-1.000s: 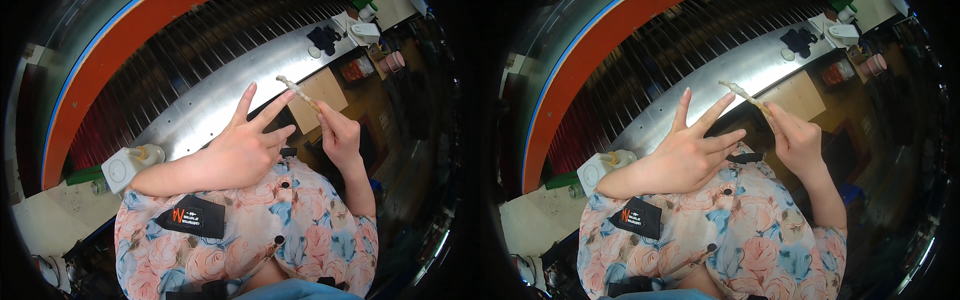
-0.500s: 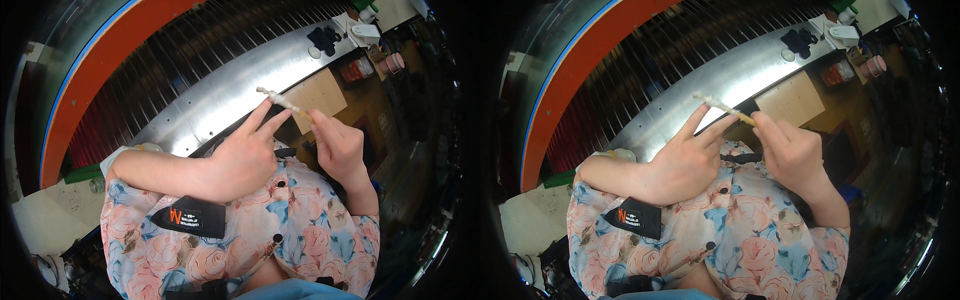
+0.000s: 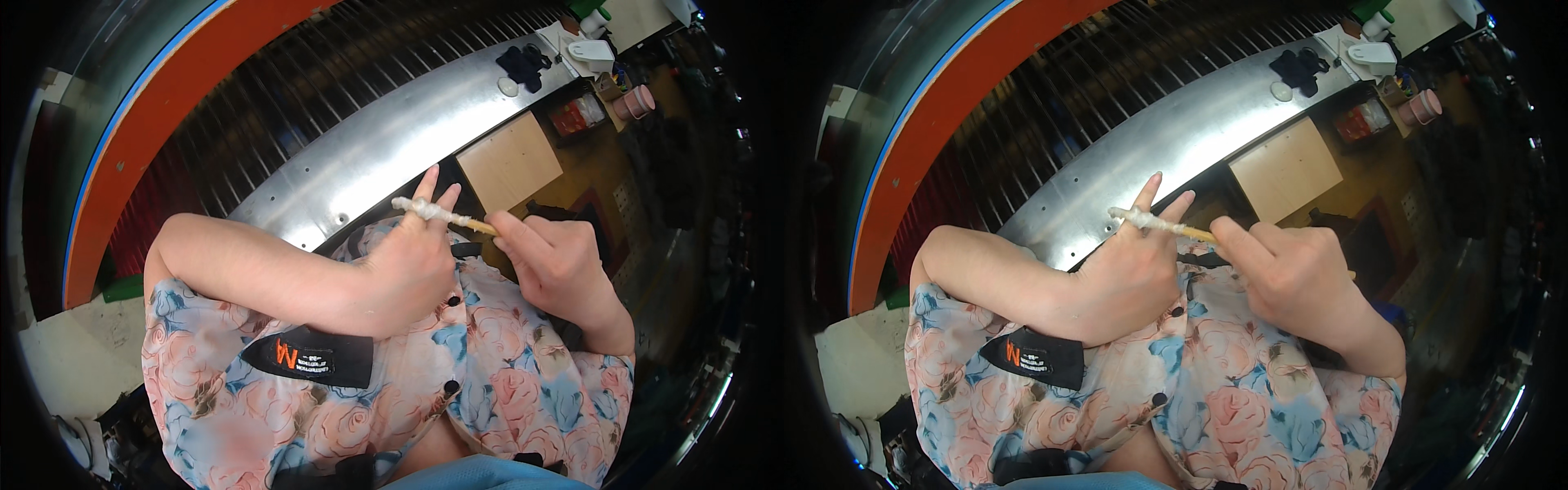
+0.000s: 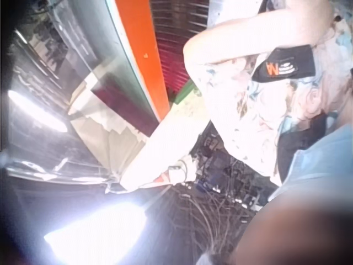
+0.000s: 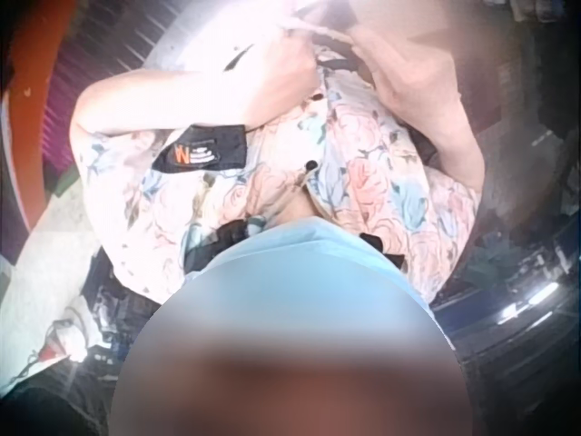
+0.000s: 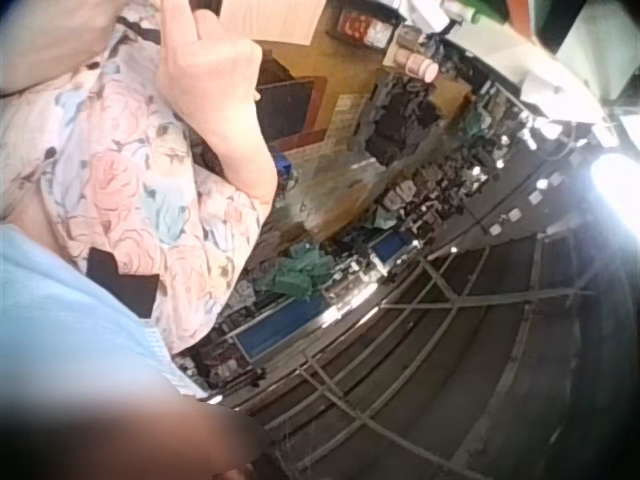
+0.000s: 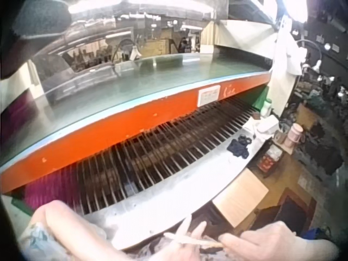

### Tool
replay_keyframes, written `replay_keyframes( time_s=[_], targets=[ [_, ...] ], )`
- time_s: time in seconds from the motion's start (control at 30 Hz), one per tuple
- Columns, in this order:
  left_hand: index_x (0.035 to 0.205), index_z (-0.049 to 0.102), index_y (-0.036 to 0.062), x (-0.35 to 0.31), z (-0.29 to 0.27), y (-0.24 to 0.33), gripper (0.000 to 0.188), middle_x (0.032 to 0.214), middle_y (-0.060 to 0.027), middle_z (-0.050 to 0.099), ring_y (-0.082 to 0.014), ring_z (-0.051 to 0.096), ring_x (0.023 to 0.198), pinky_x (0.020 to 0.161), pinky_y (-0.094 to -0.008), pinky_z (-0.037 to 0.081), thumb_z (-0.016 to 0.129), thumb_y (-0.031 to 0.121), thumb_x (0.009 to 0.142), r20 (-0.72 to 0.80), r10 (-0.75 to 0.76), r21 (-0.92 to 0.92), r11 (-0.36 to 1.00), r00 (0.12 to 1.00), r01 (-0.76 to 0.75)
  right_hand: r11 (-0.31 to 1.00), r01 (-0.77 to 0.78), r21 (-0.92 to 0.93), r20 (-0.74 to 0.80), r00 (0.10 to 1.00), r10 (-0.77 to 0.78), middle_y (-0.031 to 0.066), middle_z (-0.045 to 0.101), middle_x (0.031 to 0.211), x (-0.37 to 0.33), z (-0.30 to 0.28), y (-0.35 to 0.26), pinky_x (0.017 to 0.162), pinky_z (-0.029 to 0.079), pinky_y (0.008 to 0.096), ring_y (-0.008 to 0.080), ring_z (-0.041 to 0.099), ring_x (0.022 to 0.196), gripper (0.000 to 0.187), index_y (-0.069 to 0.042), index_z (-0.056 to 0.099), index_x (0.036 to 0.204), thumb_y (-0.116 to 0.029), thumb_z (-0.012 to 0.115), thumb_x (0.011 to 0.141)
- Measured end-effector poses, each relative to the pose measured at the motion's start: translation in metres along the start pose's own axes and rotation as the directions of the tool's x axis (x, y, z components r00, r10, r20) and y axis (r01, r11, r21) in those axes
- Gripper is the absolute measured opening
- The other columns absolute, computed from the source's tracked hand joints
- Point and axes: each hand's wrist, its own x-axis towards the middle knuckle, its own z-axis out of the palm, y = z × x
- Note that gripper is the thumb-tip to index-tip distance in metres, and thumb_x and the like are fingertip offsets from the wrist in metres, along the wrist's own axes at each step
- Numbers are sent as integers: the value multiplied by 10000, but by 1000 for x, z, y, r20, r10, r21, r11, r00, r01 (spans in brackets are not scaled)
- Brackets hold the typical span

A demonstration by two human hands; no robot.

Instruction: The person applies a white substance to a wooden stick using a brush, then assembles a table fan by attaching the orange fan blade and securing the front grille. The person handles the fan components and places the assembled fan on the workbench.

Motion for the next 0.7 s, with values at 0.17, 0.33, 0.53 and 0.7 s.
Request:
replay_keyframes(
  time_s=[0.17, 0.33, 0.53, 0.7],
  targets=[
    [1059, 775, 58, 8, -11, -6, 339, 1099, -162, 725, -471, 458, 1359, 1108, -831, 27, 589, 287, 891, 292, 232, 33, 967, 928, -252, 965, 58, 256, -42, 998, -49, 120, 616, 695, 3, -6, 2, 490, 453, 333, 259, 609, 540, 188, 18, 686, 1033, -3, 673, 846],
    [937, 801, 136, 24, -17, -14, 255, 1050, -106, 743, -319, 515, 1354, 1242, -626, 3, 589, 263, 874, 398, 353, -103, 934, 847, -341, 964, 141, 224, -193, 976, -97, 93, 574, 655, 9, -3, 9, 464, 422, 326, 229, 562, 497, 183, 12, 688, 1016, -38, 671, 841],
    [1110, 767, 182, 28, -10, -18, 311, 1298, -76, 668, -311, 441, 1418, 1239, -602, -46, 582, 303, 892, 242, 377, -131, 926, 894, -354, 948, 262, 182, -123, 962, -242, 30, 446, 575, -7, 11, 12, 422, 365, 320, 177, 480, 436, 320, -14, 719, 1057, -61, 704, 741],
    [986, 780, 150, 23, 2, -14, 277, 1023, -22, 723, -254, 642, 1123, 1239, -577, -24, 565, 313, 920, 235, 370, -180, 925, 899, -334, 951, 237, 196, -259, 948, -183, 15, 440, 554, -3, 2, 15, 418, 365, 316, 168, 468, 422, 361, -17, 736, 1068, -76, 713, 712]
  ],
)
